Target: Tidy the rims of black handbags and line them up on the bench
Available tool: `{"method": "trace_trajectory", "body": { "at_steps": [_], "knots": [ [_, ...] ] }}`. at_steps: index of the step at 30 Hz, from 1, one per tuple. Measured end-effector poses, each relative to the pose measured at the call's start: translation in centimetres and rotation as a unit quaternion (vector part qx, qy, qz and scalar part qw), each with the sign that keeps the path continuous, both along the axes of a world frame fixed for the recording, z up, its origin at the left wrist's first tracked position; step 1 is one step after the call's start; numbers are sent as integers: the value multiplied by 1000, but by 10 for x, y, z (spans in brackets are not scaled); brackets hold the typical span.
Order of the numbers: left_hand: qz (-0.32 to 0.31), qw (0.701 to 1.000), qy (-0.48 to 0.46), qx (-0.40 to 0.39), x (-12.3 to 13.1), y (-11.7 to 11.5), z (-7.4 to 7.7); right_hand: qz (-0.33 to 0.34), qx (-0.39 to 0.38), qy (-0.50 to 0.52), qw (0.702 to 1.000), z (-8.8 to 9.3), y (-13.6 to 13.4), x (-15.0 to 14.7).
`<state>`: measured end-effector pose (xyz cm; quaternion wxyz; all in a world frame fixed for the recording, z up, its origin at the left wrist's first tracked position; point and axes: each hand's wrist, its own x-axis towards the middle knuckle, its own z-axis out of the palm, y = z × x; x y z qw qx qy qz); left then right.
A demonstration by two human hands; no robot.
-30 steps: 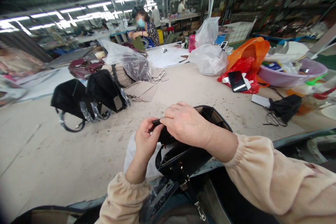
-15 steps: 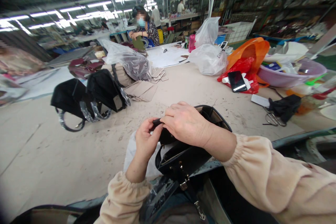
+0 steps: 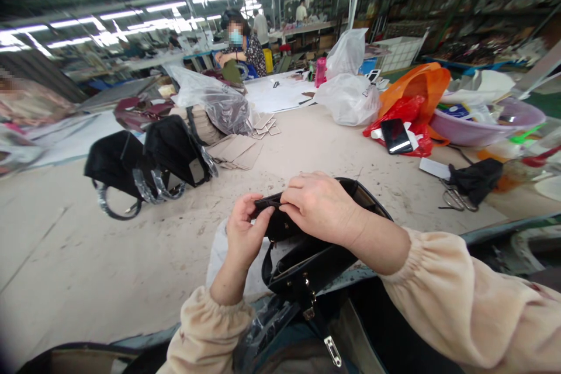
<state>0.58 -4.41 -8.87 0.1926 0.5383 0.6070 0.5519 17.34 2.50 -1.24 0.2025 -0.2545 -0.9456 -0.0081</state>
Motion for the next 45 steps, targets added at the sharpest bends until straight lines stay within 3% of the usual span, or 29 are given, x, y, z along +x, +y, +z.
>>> {"method": "trace_trajectory", "body": {
  "at_steps": [5, 13, 18, 28, 33, 36, 38, 40, 43, 45],
  "knots": [
    [-29, 998, 17, 54, -1, 2, 4, 36, -1, -7, 999, 1, 0, 1],
    [-23, 994, 31, 100, -3, 2, 5, 63, -3, -11, 998, 2, 0, 3],
    [-62, 996, -12, 61, -2, 5, 2, 52, -7, 2, 999, 2, 1, 4],
    [-13, 999, -41, 21, 4, 7, 4, 66, -61, 6, 996, 4, -1, 7],
    [-7, 997, -72, 10, 6, 9, -1, 76, -146, 100, 981, 23, -11, 29],
    [12, 996, -84, -7, 7, 10, -2, 5, -179, 203, 963, 28, -13, 60],
    [29, 996, -81, -28, 6, 10, -1, -95, -171, 274, 941, 15, -5, 89],
    [31, 996, -67, -45, 6, 11, 1, -207, -177, 312, 910, -12, 12, 123],
    [24, 997, -54, -55, 5, 12, 5, -330, -242, 305, 860, -71, 44, 180],
    [27, 996, -56, -60, 5, 12, 8, -446, -238, 268, 820, -111, 62, 220]
  ]
}}
